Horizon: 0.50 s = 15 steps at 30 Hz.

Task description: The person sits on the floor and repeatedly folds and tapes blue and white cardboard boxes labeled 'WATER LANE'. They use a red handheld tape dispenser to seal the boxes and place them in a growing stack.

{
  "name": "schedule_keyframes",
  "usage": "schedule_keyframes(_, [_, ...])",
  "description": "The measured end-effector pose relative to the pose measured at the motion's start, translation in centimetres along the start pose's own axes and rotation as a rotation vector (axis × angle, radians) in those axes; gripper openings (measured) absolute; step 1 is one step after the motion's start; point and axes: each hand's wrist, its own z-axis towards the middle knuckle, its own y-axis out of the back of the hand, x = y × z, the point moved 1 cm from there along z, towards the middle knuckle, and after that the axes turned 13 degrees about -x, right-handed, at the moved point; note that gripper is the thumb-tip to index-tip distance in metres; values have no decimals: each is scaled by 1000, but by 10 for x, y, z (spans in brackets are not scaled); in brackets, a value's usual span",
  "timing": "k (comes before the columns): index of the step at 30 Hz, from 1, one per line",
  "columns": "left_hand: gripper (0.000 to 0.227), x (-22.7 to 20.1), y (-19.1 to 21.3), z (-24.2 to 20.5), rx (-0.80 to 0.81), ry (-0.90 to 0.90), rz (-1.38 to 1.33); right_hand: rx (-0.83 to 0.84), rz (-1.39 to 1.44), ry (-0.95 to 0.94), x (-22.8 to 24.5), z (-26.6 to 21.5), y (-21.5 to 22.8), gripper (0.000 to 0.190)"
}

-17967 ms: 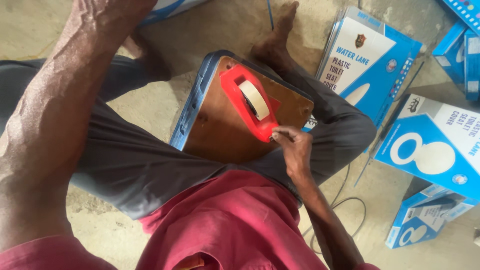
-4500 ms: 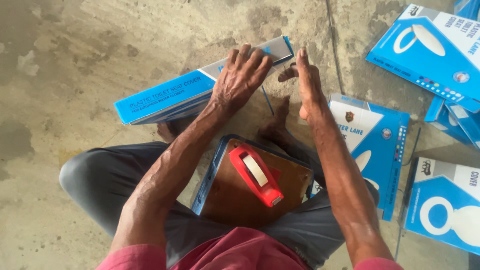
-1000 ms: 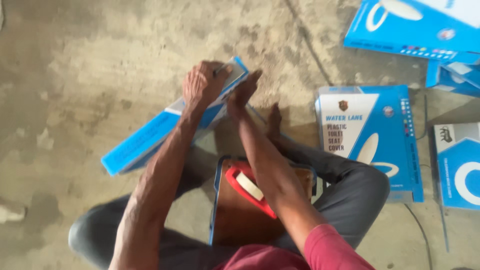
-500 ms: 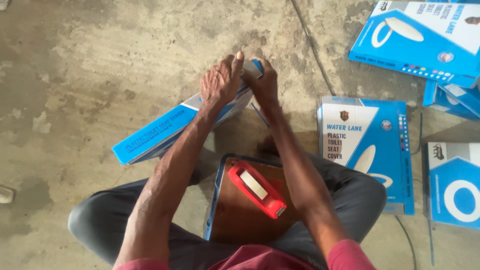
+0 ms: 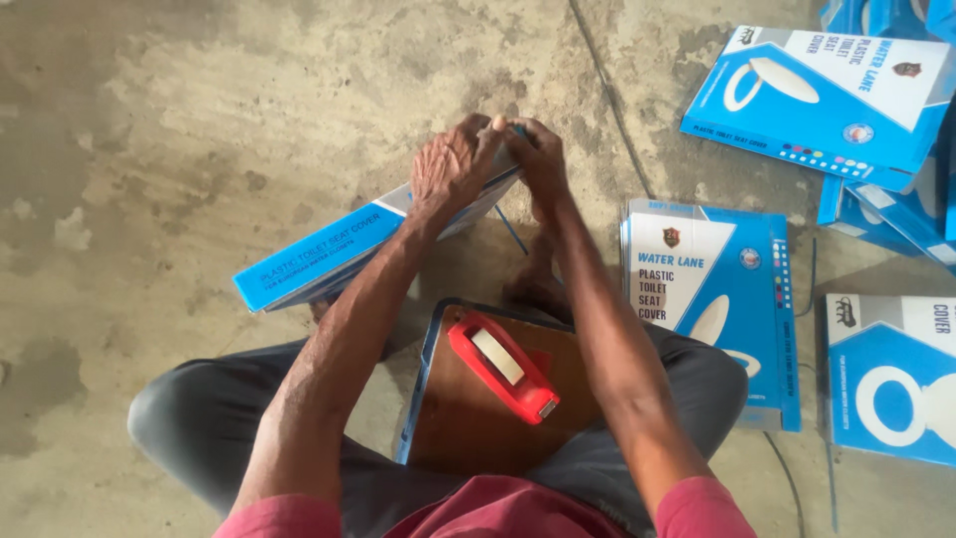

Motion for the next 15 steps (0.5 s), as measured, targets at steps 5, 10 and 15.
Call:
schedule_keyframes(5, [78,28,88,-37,102,-550,66,-189,-189,297,-7,14,-15,33])
schedule_keyframes(10, [82,94,191,-114,180,-365,437,-178,-176,382,-48,29,30,34])
schedule_keyframes(15, [68,110,210,-172,-141,-431,507,-191,-534,341,-73,-28,81,39])
